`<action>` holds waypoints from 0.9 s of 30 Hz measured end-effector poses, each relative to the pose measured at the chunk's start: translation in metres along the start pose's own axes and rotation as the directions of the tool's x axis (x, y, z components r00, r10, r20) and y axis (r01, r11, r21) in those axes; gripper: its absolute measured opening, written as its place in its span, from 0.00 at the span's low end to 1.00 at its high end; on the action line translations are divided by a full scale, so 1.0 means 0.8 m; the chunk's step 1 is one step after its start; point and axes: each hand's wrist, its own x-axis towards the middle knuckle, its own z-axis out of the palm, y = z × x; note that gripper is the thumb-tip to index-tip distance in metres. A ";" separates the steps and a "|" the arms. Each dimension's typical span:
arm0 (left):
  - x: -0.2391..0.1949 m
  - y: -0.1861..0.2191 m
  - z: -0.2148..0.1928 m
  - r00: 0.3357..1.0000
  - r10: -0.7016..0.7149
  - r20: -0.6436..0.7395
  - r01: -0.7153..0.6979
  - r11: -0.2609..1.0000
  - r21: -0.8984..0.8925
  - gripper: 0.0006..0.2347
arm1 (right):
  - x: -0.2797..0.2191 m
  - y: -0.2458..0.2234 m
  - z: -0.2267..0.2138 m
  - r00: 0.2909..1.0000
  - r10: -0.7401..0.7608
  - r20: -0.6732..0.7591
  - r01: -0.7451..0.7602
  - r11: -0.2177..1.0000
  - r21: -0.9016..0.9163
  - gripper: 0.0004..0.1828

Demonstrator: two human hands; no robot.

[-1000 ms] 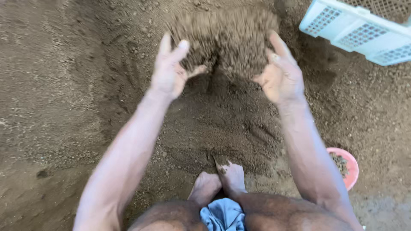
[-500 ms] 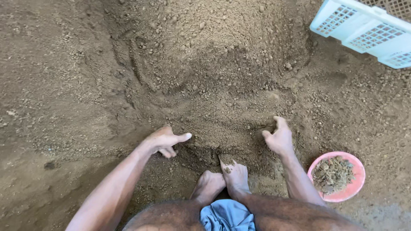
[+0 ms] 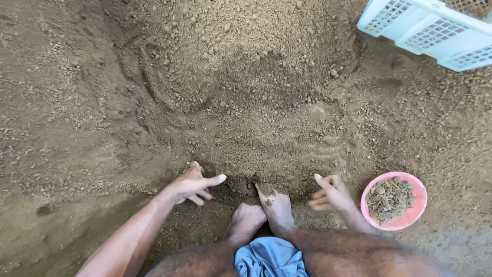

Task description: The person repeatedly makes small indentations in loose soil with their fingers, places small seed-like items into the indentations, and covers them with soil. A small hand hoe and a plastic basket are visible nearby.

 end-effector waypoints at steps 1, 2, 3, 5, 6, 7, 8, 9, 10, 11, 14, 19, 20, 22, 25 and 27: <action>0.006 -0.005 0.011 1.000 0.008 0.021 -0.006 0.995 -0.102 0.51 | 0.007 0.019 0.011 0.993 0.012 0.119 -0.043 0.963 0.267 0.23; 0.013 -0.011 0.023 0.999 0.017 0.041 -0.009 0.979 -0.204 0.56 | 0.018 0.032 0.020 0.978 -0.122 0.171 0.069 0.955 0.289 0.23; 0.023 -0.014 0.031 0.997 0.072 -0.001 -0.070 0.963 -0.260 0.57 | 0.033 0.037 0.037 0.941 -0.262 0.215 0.184 0.928 0.325 0.23; 0.042 -0.020 0.050 0.981 0.172 -0.084 -0.191 0.914 -0.359 0.58 | 0.054 0.039 0.056 0.877 -0.405 0.259 0.253 0.847 0.468 0.22; 0.052 -0.021 0.060 0.975 0.204 -0.090 -0.223 0.894 -0.388 0.53 | 0.063 0.029 0.064 0.870 -0.414 0.267 0.207 0.800 0.563 0.20; 0.064 -0.014 0.070 0.966 0.241 -0.095 -0.258 0.872 -0.416 0.49 | 0.067 0.016 0.075 0.855 -0.463 0.234 0.243 0.755 0.609 0.22; 0.074 -0.006 0.077 0.956 0.277 -0.100 -0.292 0.847 -0.444 0.45 | 0.068 -0.003 0.088 0.837 -0.511 0.198 0.277 0.706 0.652 0.24; 0.081 0.007 0.080 0.933 0.343 -0.114 -0.359 0.841 -0.404 0.41 | 0.067 -0.028 0.106 0.842 -0.487 0.233 0.200 0.682 0.704 0.23; 0.088 0.028 0.083 0.905 0.407 -0.125 -0.424 0.830 -0.364 0.37 | 0.064 -0.056 0.121 0.842 -0.467 0.270 0.121 0.651 0.749 0.21; 0.090 0.051 0.084 0.870 0.473 -0.137 -0.491 0.808 -0.326 0.34 | 0.060 -0.090 0.131 0.862 -0.407 0.301 0.046 0.655 0.754 0.22; 0.075 0.113 0.058 0.677 0.694 -0.246 -0.677 0.456 -0.578 0.37 | 0.030 -0.162 0.114 0.657 -0.650 0.383 -0.003 0.506 0.862 0.31; 0.019 0.123 -0.017 0.582 0.742 -0.332 -0.801 0.454 -0.390 0.33 | 0.004 -0.170 0.043 0.539 -0.805 0.247 0.632 0.580 0.514 0.40; 0.014 0.111 -0.027 0.588 0.725 -0.358 -0.808 0.547 -0.218 0.29 | 0.002 -0.146 0.028 0.439 -0.861 0.259 0.834 0.497 0.240 0.36; 0.006 0.057 -0.020 0.406 0.868 -0.286 -0.815 0.486 0.317 0.04 | 0.005 -0.089 0.009 0.181 -0.918 0.354 0.954 0.076 -0.291 0.27; 0.007 -0.037 0.006 0.390 0.885 0.255 -0.828 0.216 0.518 0.03 | 0.007 0.017 -0.023 -0.080 -0.764 0.640 0.905 -0.324 -0.274 0.23; 0.007 -0.096 0.032 0.366 0.780 0.508 -0.841 0.044 0.539 0.09 | 0.015 0.069 -0.029 -0.110 -0.646 0.755 0.892 -0.399 -0.211 0.24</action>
